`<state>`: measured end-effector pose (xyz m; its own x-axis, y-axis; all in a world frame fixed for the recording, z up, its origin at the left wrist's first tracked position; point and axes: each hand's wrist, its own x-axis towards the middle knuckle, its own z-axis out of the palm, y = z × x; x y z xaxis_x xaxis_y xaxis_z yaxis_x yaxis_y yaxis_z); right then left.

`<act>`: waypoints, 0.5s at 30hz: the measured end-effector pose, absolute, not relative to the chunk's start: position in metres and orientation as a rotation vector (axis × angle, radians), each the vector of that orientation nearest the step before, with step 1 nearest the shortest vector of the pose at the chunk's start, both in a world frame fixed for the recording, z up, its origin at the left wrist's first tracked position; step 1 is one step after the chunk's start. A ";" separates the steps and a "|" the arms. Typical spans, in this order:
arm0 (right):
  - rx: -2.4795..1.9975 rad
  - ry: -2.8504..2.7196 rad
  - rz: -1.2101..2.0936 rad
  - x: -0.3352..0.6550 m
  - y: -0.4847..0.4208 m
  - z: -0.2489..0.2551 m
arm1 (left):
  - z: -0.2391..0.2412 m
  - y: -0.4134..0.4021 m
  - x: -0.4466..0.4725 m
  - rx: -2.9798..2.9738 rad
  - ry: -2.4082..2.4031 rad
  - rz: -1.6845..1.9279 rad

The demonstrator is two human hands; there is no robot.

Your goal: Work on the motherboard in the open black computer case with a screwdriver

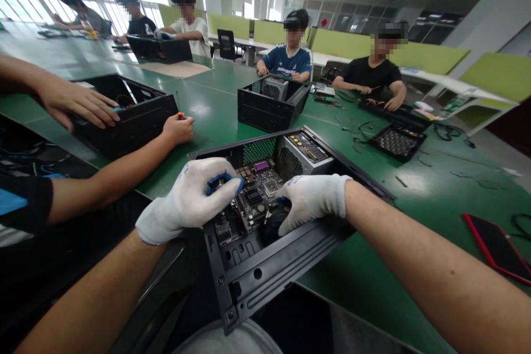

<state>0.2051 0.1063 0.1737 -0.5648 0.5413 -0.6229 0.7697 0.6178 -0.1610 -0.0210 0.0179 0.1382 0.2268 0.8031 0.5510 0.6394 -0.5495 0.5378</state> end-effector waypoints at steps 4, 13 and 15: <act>1.007 2.307 -0.599 0.205 0.106 0.176 | 0.139 0.017 -0.021 2.305 1.377 1.216; 0.817 2.324 -1.040 0.213 0.118 0.164 | 0.137 0.018 -0.021 2.304 1.389 1.195; 0.809 2.334 -1.022 0.214 0.120 0.161 | 0.137 0.018 -0.021 2.305 1.385 1.197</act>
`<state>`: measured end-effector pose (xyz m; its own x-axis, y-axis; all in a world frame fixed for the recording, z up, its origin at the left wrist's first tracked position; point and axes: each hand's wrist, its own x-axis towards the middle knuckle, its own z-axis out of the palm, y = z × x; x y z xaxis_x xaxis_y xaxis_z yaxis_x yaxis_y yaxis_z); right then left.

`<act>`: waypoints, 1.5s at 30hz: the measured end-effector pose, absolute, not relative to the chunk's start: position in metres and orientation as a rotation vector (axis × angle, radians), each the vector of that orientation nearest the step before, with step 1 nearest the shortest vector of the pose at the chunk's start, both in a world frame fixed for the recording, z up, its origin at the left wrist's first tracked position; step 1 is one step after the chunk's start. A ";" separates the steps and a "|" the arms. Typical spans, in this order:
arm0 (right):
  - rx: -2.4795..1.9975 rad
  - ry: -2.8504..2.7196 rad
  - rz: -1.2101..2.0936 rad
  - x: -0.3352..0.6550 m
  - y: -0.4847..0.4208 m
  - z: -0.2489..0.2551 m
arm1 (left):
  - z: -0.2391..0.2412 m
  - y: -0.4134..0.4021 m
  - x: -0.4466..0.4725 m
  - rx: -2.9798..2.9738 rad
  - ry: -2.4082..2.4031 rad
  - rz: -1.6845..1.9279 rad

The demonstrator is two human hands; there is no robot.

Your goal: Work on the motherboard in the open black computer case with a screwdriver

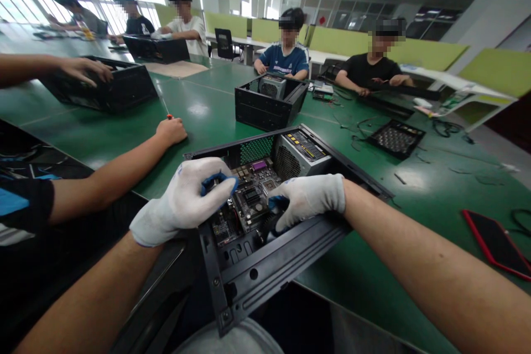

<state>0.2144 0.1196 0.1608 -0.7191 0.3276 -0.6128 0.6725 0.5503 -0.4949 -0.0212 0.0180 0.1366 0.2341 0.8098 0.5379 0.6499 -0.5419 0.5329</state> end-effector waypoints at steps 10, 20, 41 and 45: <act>0.951 2.337 -0.563 0.208 0.119 0.147 | 0.135 0.018 -0.022 2.319 1.385 1.184; 1.148 2.594 -0.249 0.220 0.108 0.162 | 0.138 0.018 -0.021 2.333 1.404 1.129; 1.864 3.080 -0.384 0.265 0.088 0.162 | 0.135 0.123 0.069 2.475 1.523 -0.420; 1.879 3.070 -0.415 0.271 0.091 0.161 | 0.105 0.145 0.080 2.439 1.495 -0.505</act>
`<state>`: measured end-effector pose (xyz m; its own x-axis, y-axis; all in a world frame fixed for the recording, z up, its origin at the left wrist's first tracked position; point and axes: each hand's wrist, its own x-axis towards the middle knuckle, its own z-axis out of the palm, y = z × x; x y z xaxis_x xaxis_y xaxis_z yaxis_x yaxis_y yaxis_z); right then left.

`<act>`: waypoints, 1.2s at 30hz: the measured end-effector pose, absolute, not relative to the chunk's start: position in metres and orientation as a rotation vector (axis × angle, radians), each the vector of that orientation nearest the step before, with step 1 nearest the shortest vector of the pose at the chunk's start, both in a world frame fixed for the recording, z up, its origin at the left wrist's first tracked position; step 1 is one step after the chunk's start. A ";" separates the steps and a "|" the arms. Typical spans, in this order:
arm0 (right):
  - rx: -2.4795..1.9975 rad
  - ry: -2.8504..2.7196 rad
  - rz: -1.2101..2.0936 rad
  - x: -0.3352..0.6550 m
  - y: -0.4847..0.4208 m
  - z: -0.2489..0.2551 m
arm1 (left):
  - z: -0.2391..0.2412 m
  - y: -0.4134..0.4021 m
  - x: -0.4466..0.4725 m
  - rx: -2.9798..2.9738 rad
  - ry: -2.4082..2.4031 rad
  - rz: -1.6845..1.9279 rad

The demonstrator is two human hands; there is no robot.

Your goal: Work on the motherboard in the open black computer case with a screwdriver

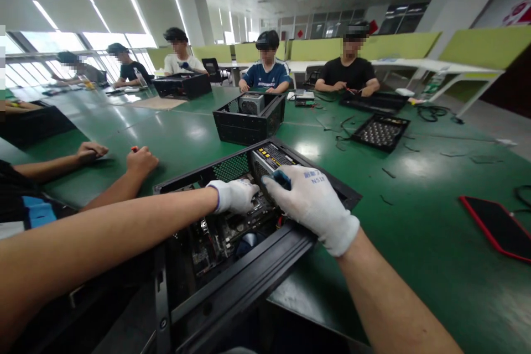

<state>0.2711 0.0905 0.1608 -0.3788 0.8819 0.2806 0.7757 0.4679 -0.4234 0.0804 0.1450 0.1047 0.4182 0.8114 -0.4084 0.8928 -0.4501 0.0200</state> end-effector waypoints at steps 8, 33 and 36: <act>-1.371 -2.266 0.355 0.273 0.094 0.162 | 0.075 0.152 0.073 2.378 1.545 -0.409; -1.396 -2.332 0.301 0.271 0.092 0.157 | 0.080 0.157 0.070 2.438 1.589 -0.306; -1.382 -2.332 0.301 0.270 0.092 0.157 | 0.081 0.158 0.070 2.433 1.584 -0.315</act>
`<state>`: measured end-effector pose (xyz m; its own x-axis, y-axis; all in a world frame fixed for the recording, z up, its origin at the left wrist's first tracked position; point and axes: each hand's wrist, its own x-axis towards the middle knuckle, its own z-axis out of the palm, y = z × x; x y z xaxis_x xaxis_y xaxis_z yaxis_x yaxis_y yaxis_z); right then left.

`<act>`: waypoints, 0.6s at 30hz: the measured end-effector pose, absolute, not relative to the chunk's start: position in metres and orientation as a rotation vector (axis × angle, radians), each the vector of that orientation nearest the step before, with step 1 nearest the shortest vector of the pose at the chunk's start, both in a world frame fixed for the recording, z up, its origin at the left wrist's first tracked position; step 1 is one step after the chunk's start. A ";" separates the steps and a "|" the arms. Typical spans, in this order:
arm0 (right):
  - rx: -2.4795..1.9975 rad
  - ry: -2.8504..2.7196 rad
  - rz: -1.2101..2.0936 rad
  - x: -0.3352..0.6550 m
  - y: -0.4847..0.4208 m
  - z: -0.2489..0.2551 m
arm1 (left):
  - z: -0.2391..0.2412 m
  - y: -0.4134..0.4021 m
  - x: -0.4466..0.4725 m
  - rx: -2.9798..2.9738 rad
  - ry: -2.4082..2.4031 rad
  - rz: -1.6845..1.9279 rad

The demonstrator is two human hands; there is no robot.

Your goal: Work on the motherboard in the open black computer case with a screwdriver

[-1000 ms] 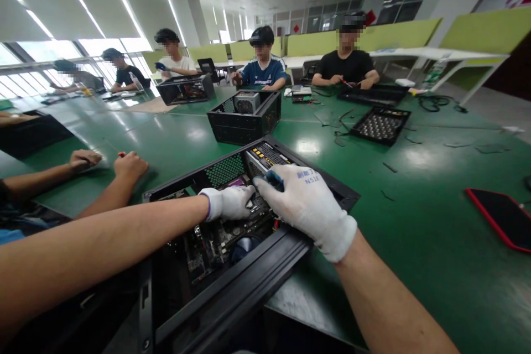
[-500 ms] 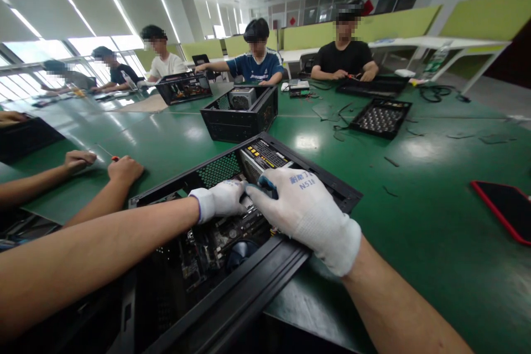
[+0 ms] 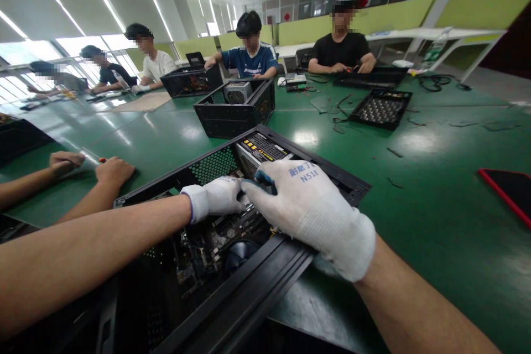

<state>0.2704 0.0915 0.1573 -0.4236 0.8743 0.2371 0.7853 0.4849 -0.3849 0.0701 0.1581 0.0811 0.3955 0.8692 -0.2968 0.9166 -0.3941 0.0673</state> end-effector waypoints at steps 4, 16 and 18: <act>-1.423 -2.317 0.323 0.270 0.091 0.157 | 0.084 0.158 0.070 2.436 1.582 -0.336; -1.429 -2.321 0.322 0.268 0.089 0.158 | 0.088 0.158 0.070 2.443 1.592 -0.351; -1.422 -2.334 0.309 0.269 0.090 0.158 | 0.089 0.157 0.072 2.445 1.591 -0.359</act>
